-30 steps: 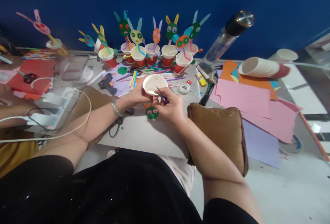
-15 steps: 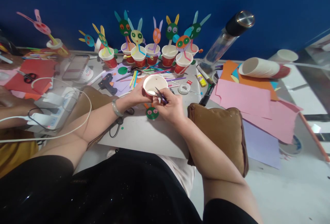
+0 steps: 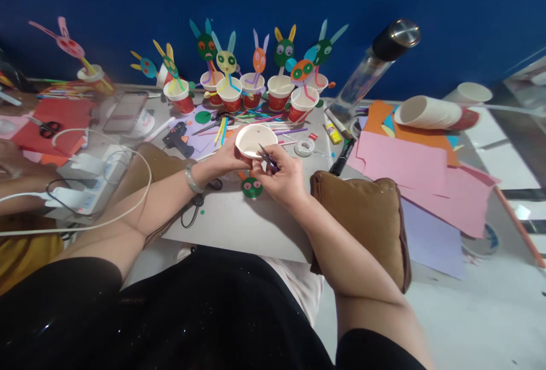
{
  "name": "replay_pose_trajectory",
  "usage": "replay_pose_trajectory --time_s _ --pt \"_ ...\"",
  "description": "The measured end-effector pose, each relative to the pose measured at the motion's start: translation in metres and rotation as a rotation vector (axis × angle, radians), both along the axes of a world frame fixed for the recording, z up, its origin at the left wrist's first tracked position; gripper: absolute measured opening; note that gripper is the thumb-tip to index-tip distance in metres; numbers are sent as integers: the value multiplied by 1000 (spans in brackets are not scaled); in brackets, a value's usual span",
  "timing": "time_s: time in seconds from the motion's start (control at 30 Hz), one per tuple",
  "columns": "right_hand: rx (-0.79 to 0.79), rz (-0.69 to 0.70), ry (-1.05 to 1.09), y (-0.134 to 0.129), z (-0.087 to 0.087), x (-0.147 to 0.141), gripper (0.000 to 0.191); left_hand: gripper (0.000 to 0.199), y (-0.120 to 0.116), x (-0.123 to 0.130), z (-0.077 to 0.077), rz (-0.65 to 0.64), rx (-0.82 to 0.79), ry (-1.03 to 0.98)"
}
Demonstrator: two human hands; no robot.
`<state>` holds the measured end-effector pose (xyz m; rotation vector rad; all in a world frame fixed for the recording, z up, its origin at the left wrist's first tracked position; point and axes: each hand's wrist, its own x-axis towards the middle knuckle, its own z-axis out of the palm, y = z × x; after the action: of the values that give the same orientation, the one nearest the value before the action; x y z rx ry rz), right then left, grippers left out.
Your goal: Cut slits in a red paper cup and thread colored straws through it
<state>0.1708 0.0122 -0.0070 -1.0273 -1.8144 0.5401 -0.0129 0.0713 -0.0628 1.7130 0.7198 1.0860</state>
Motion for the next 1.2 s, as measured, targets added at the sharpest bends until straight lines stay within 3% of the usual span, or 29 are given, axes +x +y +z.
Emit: replay_pose_trajectory --time_s 0.57,1.2 --pt "2 -21 9 -2 0 1 18 116 -3 2 3 39 28 -32" --pt "59 14 -10 1 -4 0 1 109 -2 0 1 58 108 18"
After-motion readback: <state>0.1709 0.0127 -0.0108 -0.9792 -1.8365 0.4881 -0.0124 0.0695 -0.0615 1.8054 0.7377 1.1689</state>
